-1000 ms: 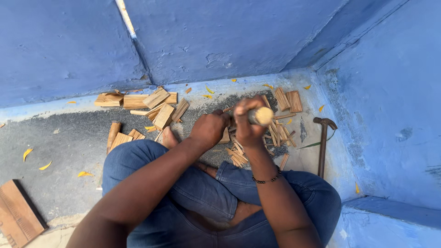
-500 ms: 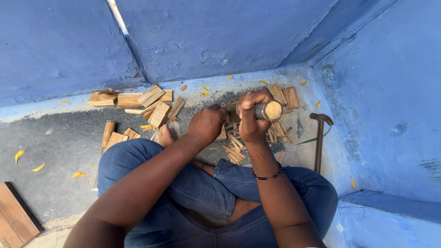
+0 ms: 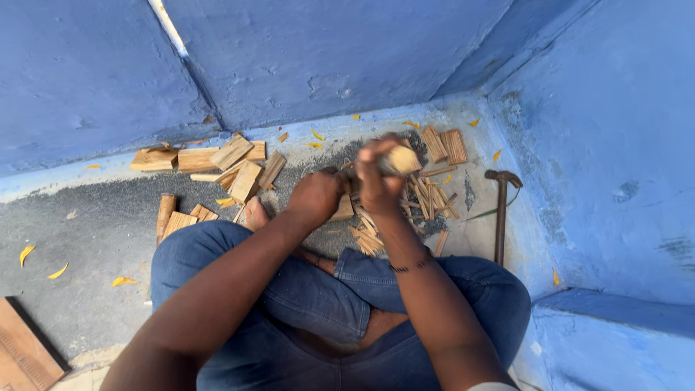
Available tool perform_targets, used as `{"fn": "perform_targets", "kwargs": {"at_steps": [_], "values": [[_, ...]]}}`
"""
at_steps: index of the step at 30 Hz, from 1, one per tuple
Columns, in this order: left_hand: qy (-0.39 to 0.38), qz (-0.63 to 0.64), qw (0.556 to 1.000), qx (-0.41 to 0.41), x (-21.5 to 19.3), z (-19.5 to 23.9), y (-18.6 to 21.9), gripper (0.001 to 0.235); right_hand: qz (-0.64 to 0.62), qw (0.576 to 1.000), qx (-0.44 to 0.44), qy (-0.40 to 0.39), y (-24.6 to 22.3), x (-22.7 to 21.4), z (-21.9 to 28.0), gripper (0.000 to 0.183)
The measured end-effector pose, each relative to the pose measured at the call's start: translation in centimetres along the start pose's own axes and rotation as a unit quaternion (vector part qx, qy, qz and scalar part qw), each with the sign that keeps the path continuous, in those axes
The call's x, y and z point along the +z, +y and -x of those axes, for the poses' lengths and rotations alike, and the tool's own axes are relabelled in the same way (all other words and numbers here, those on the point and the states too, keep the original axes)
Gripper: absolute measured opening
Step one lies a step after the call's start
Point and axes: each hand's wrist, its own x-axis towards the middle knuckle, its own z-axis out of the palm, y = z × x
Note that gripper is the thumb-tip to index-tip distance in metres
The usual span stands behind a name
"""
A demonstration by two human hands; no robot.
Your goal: The person sits cross-legged on a concrete floor and uses a hammer to strike a cylindrical wooden mallet, splitting small rectangular pieces of wood into thinner slats. The person repeatedly picks up wood pieces, positions them, and strikes them to create smaller fragments.
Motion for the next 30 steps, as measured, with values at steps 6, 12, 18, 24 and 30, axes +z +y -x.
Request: {"fn": "perform_targets", "kwargs": {"at_steps": [6,12,18,24,30], "values": [[-0.019,-0.016,1.0,-0.007,0.5,-0.2,-0.3,0.018,-0.011,1.0,-0.013,0.0,1.0,-0.5,0.3,0.026],[0.034,0.054,0.998,0.019,1.0,0.3,-1.1,0.017,0.017,1.0,-0.019,-0.011,0.1,0.4,0.4,0.028],[0.027,0.068,0.996,0.042,1.1,-0.1,-1.6,0.015,0.05,0.998,-0.033,-0.031,-0.8,1.0,0.8,0.028],[0.009,0.072,0.997,0.018,1.4,0.2,-0.7,0.017,0.087,0.995,-0.026,-0.035,-0.7,0.8,0.7,0.026],[-0.015,0.066,0.998,0.017,0.9,-0.1,-0.7,0.019,0.008,1.0,0.006,-0.003,1.0,0.2,0.4,0.025]]}}
